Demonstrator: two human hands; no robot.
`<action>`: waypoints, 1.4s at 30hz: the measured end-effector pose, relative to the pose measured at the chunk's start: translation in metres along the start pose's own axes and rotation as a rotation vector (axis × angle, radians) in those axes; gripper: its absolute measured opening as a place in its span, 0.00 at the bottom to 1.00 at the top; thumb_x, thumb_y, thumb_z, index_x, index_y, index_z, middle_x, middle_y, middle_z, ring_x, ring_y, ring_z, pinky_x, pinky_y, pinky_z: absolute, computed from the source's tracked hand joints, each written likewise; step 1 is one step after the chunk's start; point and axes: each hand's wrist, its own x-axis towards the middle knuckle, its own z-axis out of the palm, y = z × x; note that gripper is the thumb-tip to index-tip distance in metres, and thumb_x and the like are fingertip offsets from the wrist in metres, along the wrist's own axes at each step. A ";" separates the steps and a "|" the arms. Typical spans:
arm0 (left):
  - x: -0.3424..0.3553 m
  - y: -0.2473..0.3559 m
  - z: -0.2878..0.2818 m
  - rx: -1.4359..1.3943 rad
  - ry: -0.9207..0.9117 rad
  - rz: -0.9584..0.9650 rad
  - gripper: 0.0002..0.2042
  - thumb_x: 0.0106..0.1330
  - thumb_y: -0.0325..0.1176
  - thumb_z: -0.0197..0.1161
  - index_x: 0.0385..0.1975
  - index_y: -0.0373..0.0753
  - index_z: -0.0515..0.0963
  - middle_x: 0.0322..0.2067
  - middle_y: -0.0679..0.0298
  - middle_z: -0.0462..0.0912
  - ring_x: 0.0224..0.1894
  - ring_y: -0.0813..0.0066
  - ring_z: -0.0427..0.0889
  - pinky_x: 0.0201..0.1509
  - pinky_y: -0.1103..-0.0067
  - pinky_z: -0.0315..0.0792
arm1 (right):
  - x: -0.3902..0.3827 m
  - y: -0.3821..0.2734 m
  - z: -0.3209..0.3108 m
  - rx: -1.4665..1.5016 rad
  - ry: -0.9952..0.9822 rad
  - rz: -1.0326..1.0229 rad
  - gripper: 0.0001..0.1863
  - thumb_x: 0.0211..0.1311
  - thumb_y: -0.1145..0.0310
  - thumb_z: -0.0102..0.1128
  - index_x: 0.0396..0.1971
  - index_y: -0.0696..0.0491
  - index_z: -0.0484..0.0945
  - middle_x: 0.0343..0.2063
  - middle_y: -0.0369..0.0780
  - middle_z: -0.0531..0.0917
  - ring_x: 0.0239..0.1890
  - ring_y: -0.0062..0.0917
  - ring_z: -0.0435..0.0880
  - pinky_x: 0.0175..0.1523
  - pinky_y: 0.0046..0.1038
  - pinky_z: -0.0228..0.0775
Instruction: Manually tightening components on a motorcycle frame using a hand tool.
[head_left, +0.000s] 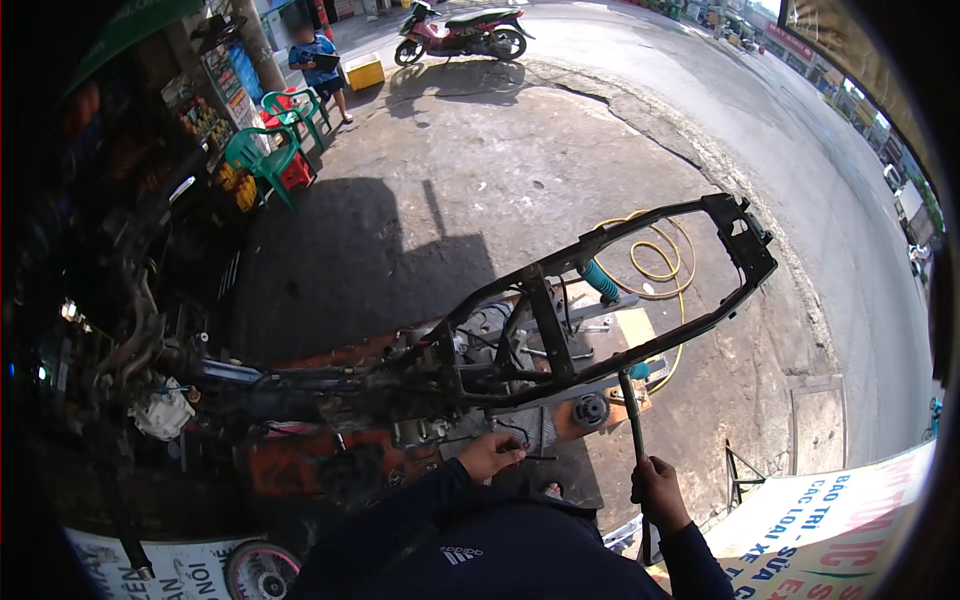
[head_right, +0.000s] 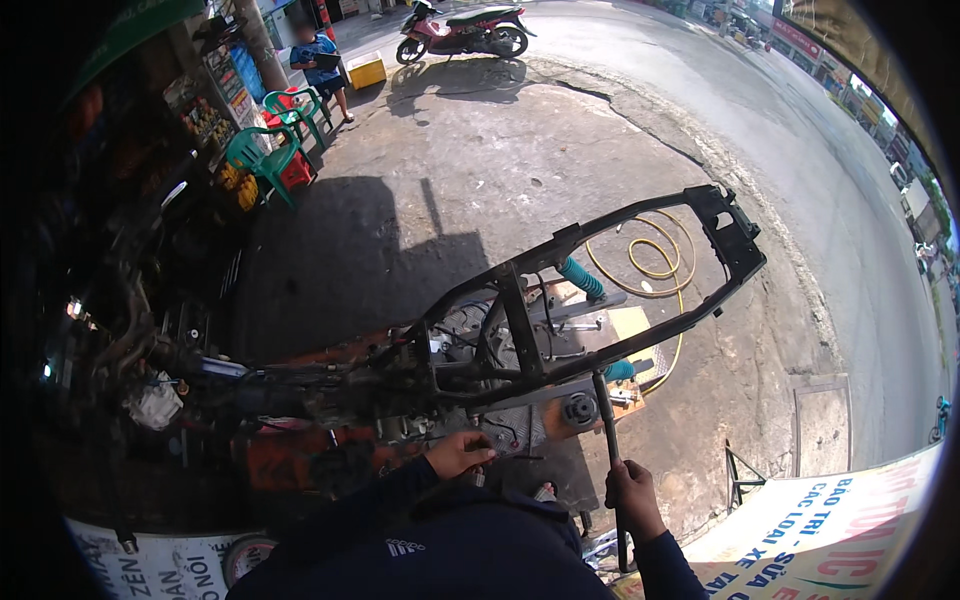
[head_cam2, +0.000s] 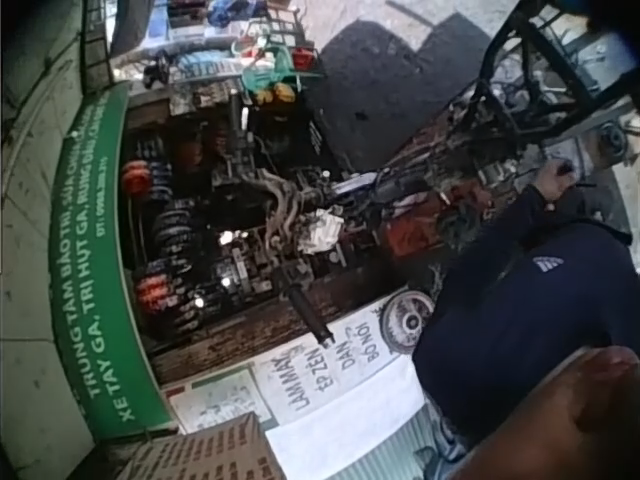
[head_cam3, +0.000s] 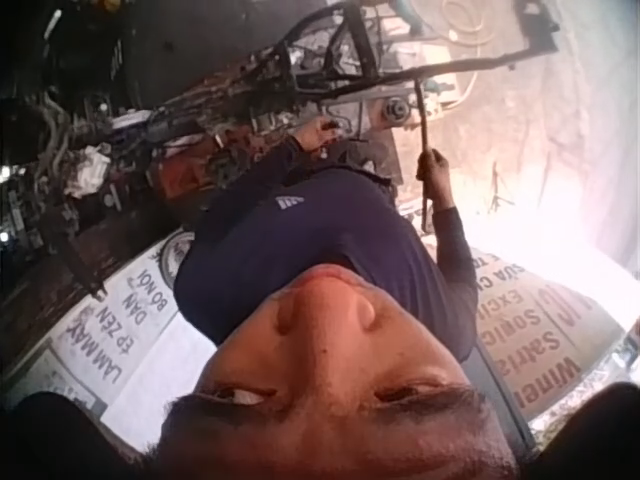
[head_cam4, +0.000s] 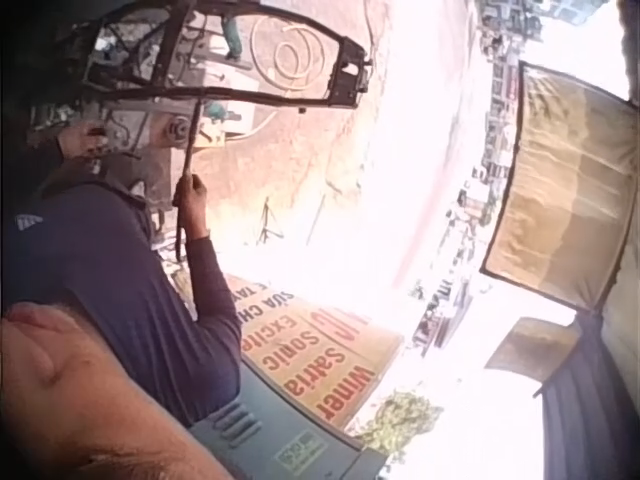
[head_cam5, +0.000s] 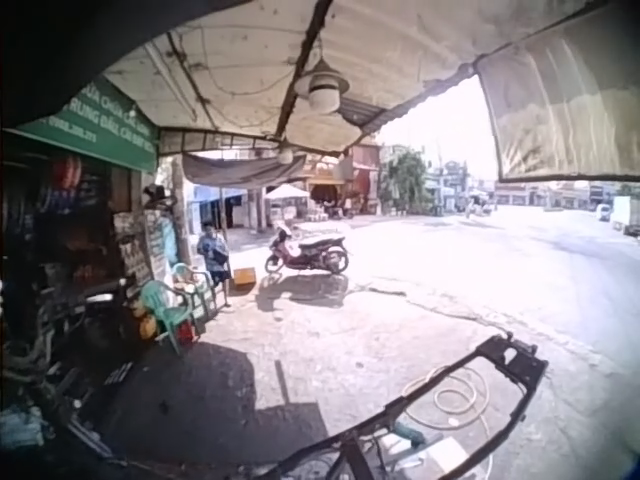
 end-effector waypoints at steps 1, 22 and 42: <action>0.018 0.015 0.016 -0.100 -0.066 0.144 0.13 0.66 0.38 0.59 0.45 0.39 0.75 0.39 0.65 0.80 0.43 0.81 0.77 0.45 0.81 0.72 | 0.000 -0.002 -0.001 0.041 -0.006 0.060 0.20 0.68 0.52 0.48 0.25 0.54 0.69 0.15 0.33 0.67 0.14 0.16 0.65 0.20 0.20 0.58; 0.136 0.094 0.119 -0.639 -0.140 0.133 0.13 0.64 0.32 0.61 0.47 0.39 0.73 0.44 0.61 0.80 0.52 0.63 0.77 0.53 0.64 0.75 | 0.003 -0.019 -0.004 0.303 -0.184 0.295 0.20 0.68 0.51 0.47 0.25 0.53 0.68 0.17 0.33 0.67 0.17 0.19 0.64 0.24 0.21 0.55; 0.123 0.104 0.108 -0.843 -0.281 0.226 0.09 0.62 0.30 0.63 0.40 0.38 0.73 0.36 0.60 0.81 0.45 0.64 0.82 0.45 0.67 0.80 | 0.024 -0.017 -0.021 0.390 -0.369 0.350 0.18 0.68 0.52 0.47 0.27 0.53 0.68 0.17 0.34 0.66 0.16 0.20 0.62 0.22 0.24 0.55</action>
